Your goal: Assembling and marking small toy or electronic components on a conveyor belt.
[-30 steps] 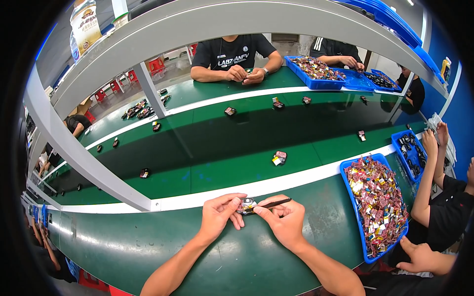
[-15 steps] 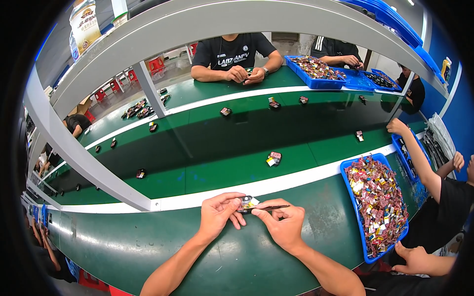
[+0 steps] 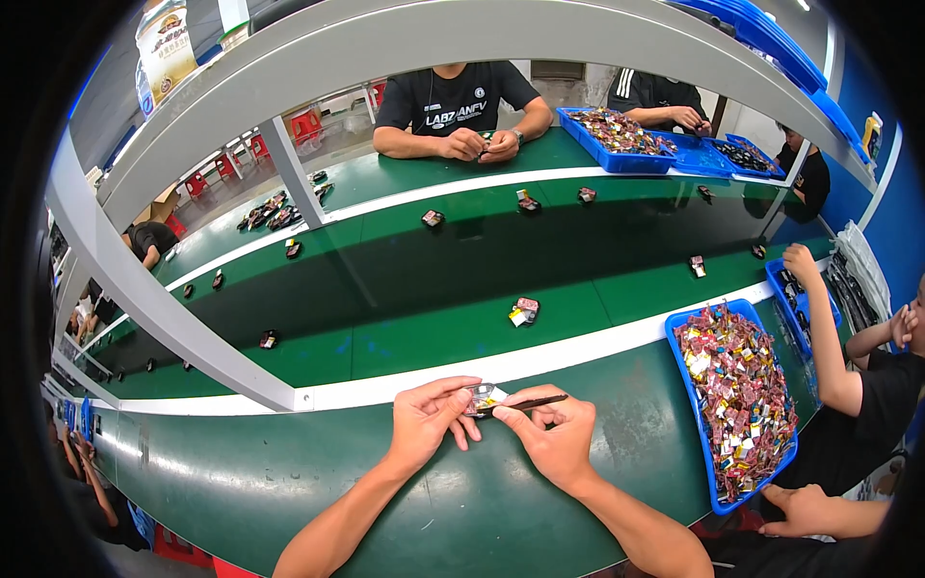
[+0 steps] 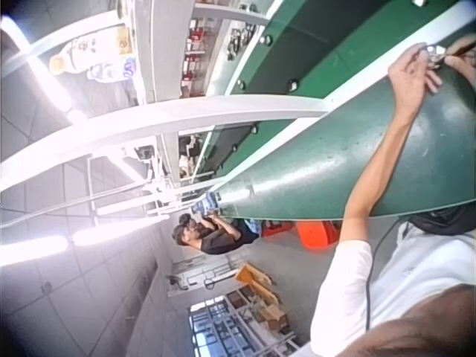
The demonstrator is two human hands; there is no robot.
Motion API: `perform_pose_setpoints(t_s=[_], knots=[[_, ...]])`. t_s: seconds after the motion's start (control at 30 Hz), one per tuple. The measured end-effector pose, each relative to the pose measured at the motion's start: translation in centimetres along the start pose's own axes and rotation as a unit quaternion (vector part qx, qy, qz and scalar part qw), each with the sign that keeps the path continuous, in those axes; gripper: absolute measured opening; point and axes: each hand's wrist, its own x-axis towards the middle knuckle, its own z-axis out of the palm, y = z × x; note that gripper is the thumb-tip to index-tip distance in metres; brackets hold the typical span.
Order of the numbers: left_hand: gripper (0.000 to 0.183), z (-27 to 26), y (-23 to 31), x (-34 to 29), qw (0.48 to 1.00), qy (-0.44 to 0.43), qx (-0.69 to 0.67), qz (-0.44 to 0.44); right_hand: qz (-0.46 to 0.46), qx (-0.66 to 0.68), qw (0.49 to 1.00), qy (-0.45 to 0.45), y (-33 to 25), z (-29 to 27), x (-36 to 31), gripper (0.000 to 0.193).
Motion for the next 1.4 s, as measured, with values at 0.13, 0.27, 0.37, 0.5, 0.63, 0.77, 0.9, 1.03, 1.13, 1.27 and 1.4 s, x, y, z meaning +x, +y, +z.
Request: perform_pose_setpoints(t_s=[0.13,0.27,0.37,0.5,0.63,0.77,0.9,1.03,1.13,1.27,1.4], knots=[[0.03,-0.12,-0.11,0.03,1.0,-0.002,-0.003,0.001,-0.02,-0.033,0.999,-0.002,0.09,-0.02,-0.08,0.011],[0.03,-0.12,-0.14,0.03,1.0,0.0,-0.005,0.003,0.002,-0.011,1.0,0.001,0.0,0.01,-0.05,0.012],[0.029,-0.17,-0.11,-0.01,1.0,-0.001,-0.007,0.001,0.015,-0.006,1.0,-0.009,-0.23,-0.06,0.12,0.01],[0.027,-0.1,0.02,-0.01,1.0,-0.002,-0.012,0.002,0.014,0.008,1.0,-0.013,-0.18,-0.17,0.24,0.01],[0.027,-0.09,-0.05,0.08,1.0,0.003,0.004,0.017,0.009,0.002,1.0,-0.019,-0.19,-0.13,0.27,0.01],[0.027,-0.15,-0.15,0.08,1.0,0.006,0.003,0.013,0.009,0.001,1.0,-0.022,-0.16,-0.15,0.24,0.01],[0.026,-0.18,-0.22,0.15,1.0,0.007,0.007,0.008,0.01,0.005,1.0,-0.016,0.02,-0.14,0.16,0.01],[0.026,-0.01,-0.11,0.04,1.0,0.017,0.008,0.015,0.02,0.009,1.0,-0.014,0.34,-0.1,0.16,0.01],[0.026,0.25,-0.03,0.03,1.0,0.025,0.001,0.018,0.026,0.013,1.0,-0.009,0.08,-0.12,0.1,0.01],[0.026,-0.21,-0.2,-0.04,1.0,0.021,0.004,-0.003,0.015,-0.005,1.0,-0.019,-0.24,0.01,0.12,0.009],[0.026,-0.2,-0.15,0.06,1.0,0.018,-0.001,-0.005,-0.001,-0.022,1.0,-0.013,-0.24,0.01,-0.03,0.009]])
